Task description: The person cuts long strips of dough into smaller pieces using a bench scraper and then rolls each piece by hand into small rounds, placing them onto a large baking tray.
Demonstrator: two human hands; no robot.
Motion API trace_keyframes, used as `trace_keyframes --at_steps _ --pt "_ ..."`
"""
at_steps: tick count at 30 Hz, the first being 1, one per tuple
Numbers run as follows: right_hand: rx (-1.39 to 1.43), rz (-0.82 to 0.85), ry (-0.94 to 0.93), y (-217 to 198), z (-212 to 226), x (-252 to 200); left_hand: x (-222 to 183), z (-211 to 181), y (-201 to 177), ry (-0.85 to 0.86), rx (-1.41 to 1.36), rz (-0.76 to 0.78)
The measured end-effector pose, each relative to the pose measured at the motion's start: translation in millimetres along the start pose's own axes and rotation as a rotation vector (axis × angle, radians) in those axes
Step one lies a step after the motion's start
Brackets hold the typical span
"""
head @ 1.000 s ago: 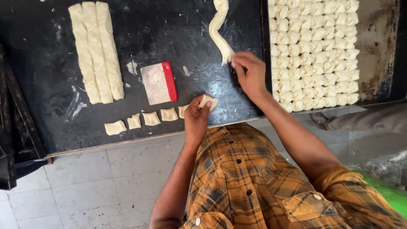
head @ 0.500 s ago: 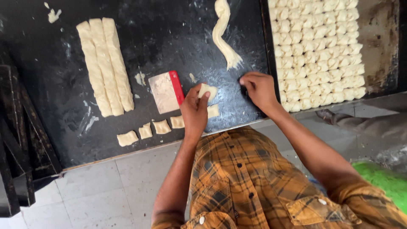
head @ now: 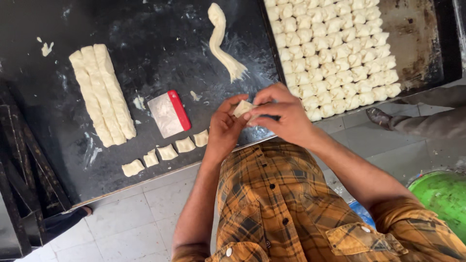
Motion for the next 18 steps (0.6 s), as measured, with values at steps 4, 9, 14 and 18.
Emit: trace_keyframes --at_steps 4,9,14,18 --pt "0.442 0.06 0.447 -20 -28 -3 6 -8 21 -0.021 0.161 -0.038" --pt "0.12 0.085 0.115 -29 -30 -24 26 14 39 0.015 0.172 -0.119" --pt "-0.064 0.023 -0.078 -50 -17 -42 29 29 58 -0.203 -0.331 -0.013" --pt "0.356 -0.094 0.095 -54 -25 -43 16 7 67 -0.153 -0.064 0.034"
Point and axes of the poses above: each hand's wrist, its own x-axis towards the middle knuckle, its own y-axis out of the palm, z = x × y, the point moved 2 cm from there along x, towards the middle knuckle, and after that the axes turned 14 degrees about -y, right-handed, at the moved point
